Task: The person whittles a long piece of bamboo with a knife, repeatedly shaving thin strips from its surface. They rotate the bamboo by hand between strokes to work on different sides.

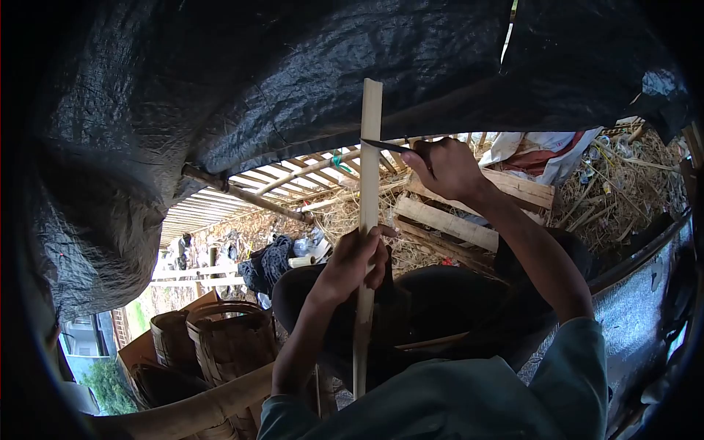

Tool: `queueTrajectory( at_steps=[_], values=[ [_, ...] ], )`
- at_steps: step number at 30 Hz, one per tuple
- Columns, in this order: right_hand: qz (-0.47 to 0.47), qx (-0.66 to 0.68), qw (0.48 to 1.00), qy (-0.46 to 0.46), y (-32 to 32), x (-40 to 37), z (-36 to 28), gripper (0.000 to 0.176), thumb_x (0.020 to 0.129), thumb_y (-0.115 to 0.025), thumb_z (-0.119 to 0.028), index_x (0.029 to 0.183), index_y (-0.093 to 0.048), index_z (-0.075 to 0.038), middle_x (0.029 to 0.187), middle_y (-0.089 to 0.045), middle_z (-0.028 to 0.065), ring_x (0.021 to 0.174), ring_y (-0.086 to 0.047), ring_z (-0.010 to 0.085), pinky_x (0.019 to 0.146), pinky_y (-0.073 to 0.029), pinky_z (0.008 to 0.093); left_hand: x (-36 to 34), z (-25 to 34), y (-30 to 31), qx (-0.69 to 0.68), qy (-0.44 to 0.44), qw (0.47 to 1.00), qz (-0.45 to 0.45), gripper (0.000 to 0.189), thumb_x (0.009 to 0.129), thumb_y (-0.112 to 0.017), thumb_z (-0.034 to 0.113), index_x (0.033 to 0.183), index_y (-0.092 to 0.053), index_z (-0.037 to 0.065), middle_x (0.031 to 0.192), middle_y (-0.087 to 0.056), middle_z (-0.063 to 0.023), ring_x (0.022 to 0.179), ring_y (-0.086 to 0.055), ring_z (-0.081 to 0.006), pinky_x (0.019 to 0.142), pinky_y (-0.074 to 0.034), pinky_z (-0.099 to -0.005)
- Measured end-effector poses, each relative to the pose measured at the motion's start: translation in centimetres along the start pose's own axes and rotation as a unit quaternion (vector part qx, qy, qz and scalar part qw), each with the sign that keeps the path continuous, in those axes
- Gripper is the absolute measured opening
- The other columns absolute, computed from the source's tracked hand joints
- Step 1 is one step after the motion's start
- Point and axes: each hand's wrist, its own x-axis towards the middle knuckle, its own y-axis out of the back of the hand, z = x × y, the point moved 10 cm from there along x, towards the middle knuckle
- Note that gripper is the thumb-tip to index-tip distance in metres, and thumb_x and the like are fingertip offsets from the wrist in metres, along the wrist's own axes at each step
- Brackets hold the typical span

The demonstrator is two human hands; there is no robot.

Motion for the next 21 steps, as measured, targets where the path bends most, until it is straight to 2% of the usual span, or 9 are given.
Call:
queueTrajectory(
  at_steps=[3, 7, 8, 11, 15, 18, 21],
  values=[
    [-0.082, -0.034, 0.995, 0.046, -1.7, -0.3, -1.8, 0.043, 0.093, -0.05, -0.039, 0.073, -0.063, -0.003, 0.053, -0.055, 0.0119, 0.05, -0.058, 0.0315, 0.051, -0.046, 0.0402, 0.7, 0.7, 1.9, -0.067, 0.033, 0.995, 0.07, 0.04, 0.098, -0.04, 0.032, 0.113, -0.048, -0.004, 0.067, -0.049, -0.0043, 0.045, -0.048, -0.0133, 0.044, -0.042, -0.027],
    [-0.133, -0.031, 0.99, 0.046, -3.1, -1.2, -2.8, 0.053, 0.092, -0.044, -0.051, 0.079, -0.065, -0.004, 0.063, -0.062, 0.0136, 0.061, -0.064, 0.0317, 0.058, -0.051, 0.0415, 1.0, 0.6, 2.7, -0.088, -0.004, 0.988, 0.13, 0.034, 0.096, -0.043, 0.033, 0.111, -0.049, 0.003, 0.066, -0.052, -0.007, 0.042, -0.049, -0.0153, 0.04, -0.041, -0.0277],
    [-0.123, -0.012, 0.991, 0.045, -3.2, -1.3, -2.8, 0.054, 0.092, -0.043, -0.052, 0.077, -0.065, -0.005, 0.064, -0.063, 0.0139, 0.06, -0.064, 0.0318, 0.059, -0.051, 0.0424, 1.0, 0.4, 2.5, -0.086, 0.0, 0.983, 0.164, 0.031, 0.097, -0.042, 0.036, 0.109, -0.047, 0.008, 0.064, -0.051, -0.0069, 0.038, -0.047, -0.0146, 0.036, -0.038, -0.0254],
    [-0.14, -0.019, 0.989, 0.049, -3.9, -1.7, -3.1, 0.048, 0.09, -0.05, -0.046, 0.075, -0.065, -0.003, 0.059, -0.059, 0.0151, 0.056, -0.062, 0.0321, 0.054, -0.049, 0.04, 1.5, 0.3, 1.2, -0.046, -0.035, 0.987, 0.148, 0.03, 0.098, -0.041, 0.039, 0.105, -0.042, 0.009, 0.061, -0.05, -0.0041, 0.037, -0.045, -0.0108, 0.033, -0.035, -0.0227],
    [-0.163, -0.038, 0.985, 0.028, -5.2, -2.4, -2.6, 0.05, 0.089, -0.05, -0.049, 0.075, -0.067, -0.004, 0.06, -0.06, 0.0145, 0.056, -0.062, 0.0329, 0.054, -0.049, 0.0407, 1.5, -0.4, 0.6, -0.028, -0.022, 0.987, 0.159, 0.02, 0.1, -0.04, 0.029, 0.098, -0.041, 0.009, 0.056, -0.042, -0.0004, 0.037, -0.038, -0.0058, 0.033, -0.029, -0.0225],
    [-0.169, -0.046, 0.983, 0.055, -5.6, -2.7, -2.5, 0.051, 0.088, -0.049, -0.052, 0.074, -0.067, -0.006, 0.06, -0.061, 0.014, 0.055, -0.062, 0.0324, 0.053, -0.05, 0.0416, 1.5, -1.1, 0.7, 0.028, -0.02, 0.984, 0.174, 0.02, 0.101, -0.036, 0.029, 0.099, -0.043, 0.01, 0.058, -0.037, 0.0011, 0.037, -0.033, -0.0054, 0.033, -0.027, -0.0223],
    [-0.112, -0.052, 0.986, 0.108, -4.7, -2.2, -3.1, 0.053, 0.089, -0.046, -0.053, 0.073, -0.067, -0.007, 0.06, -0.061, 0.0145, 0.055, -0.063, 0.0323, 0.052, -0.05, 0.0421, 1.6, -0.8, 0.7, 0.025, -0.039, 0.985, 0.169, 0.019, 0.1, -0.037, 0.027, 0.094, -0.041, 0.01, 0.058, -0.036, 0.0016, 0.038, -0.033, -0.005, 0.033, -0.027, -0.022]
  ],
)
